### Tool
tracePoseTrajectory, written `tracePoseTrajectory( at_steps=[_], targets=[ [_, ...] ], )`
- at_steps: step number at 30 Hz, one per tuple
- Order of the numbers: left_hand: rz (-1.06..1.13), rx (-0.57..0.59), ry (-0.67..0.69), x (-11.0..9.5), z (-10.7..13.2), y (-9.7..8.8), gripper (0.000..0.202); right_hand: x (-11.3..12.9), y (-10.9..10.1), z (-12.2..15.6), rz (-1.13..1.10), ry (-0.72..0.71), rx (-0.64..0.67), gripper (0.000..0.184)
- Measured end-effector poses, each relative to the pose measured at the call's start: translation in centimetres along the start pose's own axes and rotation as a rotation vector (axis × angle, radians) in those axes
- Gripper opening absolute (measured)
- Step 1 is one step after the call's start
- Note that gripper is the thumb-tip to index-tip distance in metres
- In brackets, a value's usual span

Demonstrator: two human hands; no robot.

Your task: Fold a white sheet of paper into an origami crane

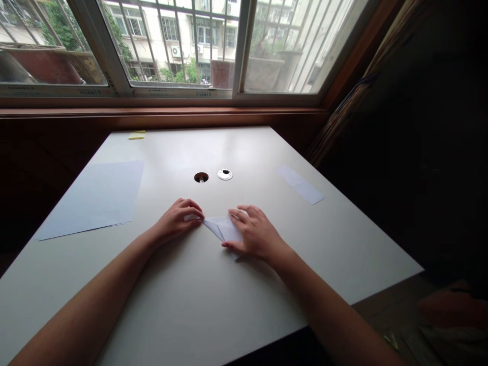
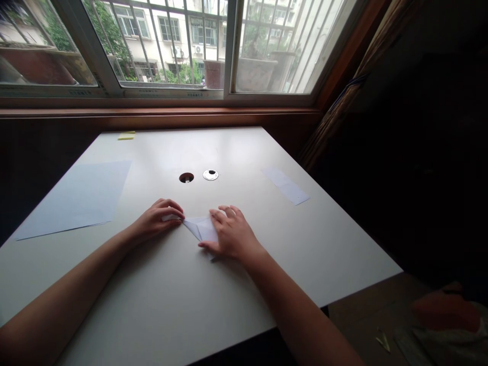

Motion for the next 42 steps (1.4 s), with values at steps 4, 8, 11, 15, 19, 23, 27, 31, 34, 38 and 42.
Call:
tracePoseTrajectory(
  at_steps=[4, 8, 11, 15, 19, 23, 27, 31, 34, 38, 42],
  targets=[
    [-0.007, -0.005, 0.014, 0.0, 0.0, 0.0, 0.019, -0.5, 0.8, 0.1, -0.004, 0.046, 0.006, 0.084],
    [-0.013, 0.006, -0.004, 0.2, 0.1, 0.1, 0.024, -1.0, 0.7, -0.1, 0.005, 0.027, -0.009, 0.062],
    [-0.009, 0.013, -0.012, 0.3, 0.2, 0.1, 0.026, -1.0, 0.5, -0.2, 0.013, -0.019, -0.017, 0.047],
    [-0.011, 0.019, -0.008, 0.2, 0.2, 0.1, 0.026, -1.0, 0.6, -0.3, 0.03, -0.091, -0.035, 0.037],
    [-0.017, 0.026, -0.006, -0.4, 0.3, -0.2, 0.024, -1.4, 0.6, -0.3, -0.013, -0.109, -0.092, 0.03],
    [-0.018, 0.017, 0.019, -0.9, 0.4, -0.4, 0.025, -2.0, 0.1, 0.0, -0.059, -0.063, -0.152, 0.024],
    [-0.077, -0.032, 0.051, -1.0, 0.5, -0.1, 0.021, -2.2, -0.4, 0.2, -0.061, -0.026, -0.162, 0.021],
    [-0.163, -0.048, 0.071, -1.3, 0.4, 0.7, 0.027, -2.1, -0.7, 0.2, -0.052, -0.015, -0.174, 0.02],
    [-0.196, -0.005, 0.119, -2.2, 0.2, 1.2, 0.031, -2.1, -0.9, 0.2, -0.071, -0.013, -0.189, 0.02],
    [-0.176, -0.013, 0.147, -2.9, 0.2, 1.1, 0.033, -2.2, -1.2, 0.4, -0.117, -0.005, -0.221, 0.02],
    [-0.118, -0.017, 0.168, -3.0, 0.3, 0.9, 0.04, -2.5, -1.6, 0.6, -0.169, 0.011, -0.266, 0.02]
  ],
)
Point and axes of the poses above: each hand's wrist, its own z-axis away from the middle knuckle, its own y-axis out of the palm, x = y × z, the point moved 6 cm from there along -z, towards the middle knuckle, and after that the axes turned 11 degrees about x, right-handed, at the moved point
